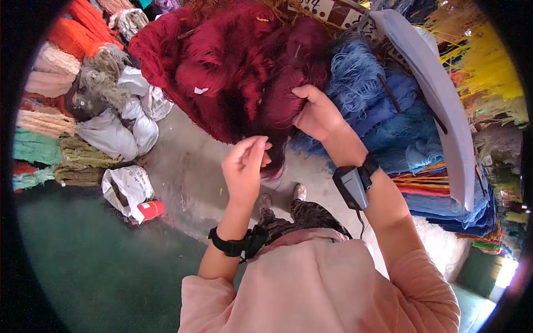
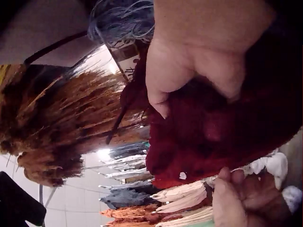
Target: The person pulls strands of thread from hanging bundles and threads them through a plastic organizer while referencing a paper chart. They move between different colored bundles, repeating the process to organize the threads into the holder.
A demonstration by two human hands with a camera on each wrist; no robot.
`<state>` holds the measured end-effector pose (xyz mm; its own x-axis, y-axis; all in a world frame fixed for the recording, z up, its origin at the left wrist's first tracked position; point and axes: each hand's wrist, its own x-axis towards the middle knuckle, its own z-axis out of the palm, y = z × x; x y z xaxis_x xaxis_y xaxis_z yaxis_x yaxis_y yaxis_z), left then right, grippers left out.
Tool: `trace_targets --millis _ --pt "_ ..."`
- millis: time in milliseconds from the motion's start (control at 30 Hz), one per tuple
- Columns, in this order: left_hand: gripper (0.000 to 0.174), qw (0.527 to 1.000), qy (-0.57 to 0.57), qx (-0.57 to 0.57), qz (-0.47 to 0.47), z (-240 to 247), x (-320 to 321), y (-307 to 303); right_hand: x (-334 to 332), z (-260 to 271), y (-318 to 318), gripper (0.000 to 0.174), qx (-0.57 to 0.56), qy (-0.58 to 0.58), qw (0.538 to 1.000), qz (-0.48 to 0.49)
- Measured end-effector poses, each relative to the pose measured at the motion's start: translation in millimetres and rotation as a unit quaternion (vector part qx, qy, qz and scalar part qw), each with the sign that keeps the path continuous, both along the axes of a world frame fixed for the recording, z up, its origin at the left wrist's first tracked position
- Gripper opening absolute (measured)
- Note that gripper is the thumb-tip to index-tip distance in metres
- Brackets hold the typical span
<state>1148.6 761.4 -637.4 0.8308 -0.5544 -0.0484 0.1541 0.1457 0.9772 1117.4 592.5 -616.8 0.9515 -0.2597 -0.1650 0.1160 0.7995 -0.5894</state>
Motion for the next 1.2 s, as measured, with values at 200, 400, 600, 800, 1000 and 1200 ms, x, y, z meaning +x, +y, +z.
trace_targets --millis 200,400,600,800,1000,1200 --pt "0.016 0.966 0.238 -0.102 0.006 -6 1 -17 7 -12 -5 0.032 0.049 -0.016 0.998 0.022" --pt "0.015 0.952 0.281 -0.114 0.032 5 -4 -35 7 -16 -10 0.032 0.049 -0.031 0.997 0.052" --pt "0.014 0.934 0.31 -0.17 0.05 0 -4 -43 9 -18 -12 0.032 0.052 -0.032 0.997 0.055" --pt "0.007 0.911 0.3 -0.284 0.014 -9 -10 -34 9 -11 -6 0.031 0.054 -0.025 0.998 0.02" --pt "0.003 0.852 0.344 -0.385 -0.092 -8 -11 -16 10 -11 -2 0.031 0.043 -0.021 0.999 -0.007" --pt "0.009 0.9 0.257 -0.334 -0.112 -18 -12 -11 11 -9 3 0.031 0.044 0.01 0.998 -0.043"
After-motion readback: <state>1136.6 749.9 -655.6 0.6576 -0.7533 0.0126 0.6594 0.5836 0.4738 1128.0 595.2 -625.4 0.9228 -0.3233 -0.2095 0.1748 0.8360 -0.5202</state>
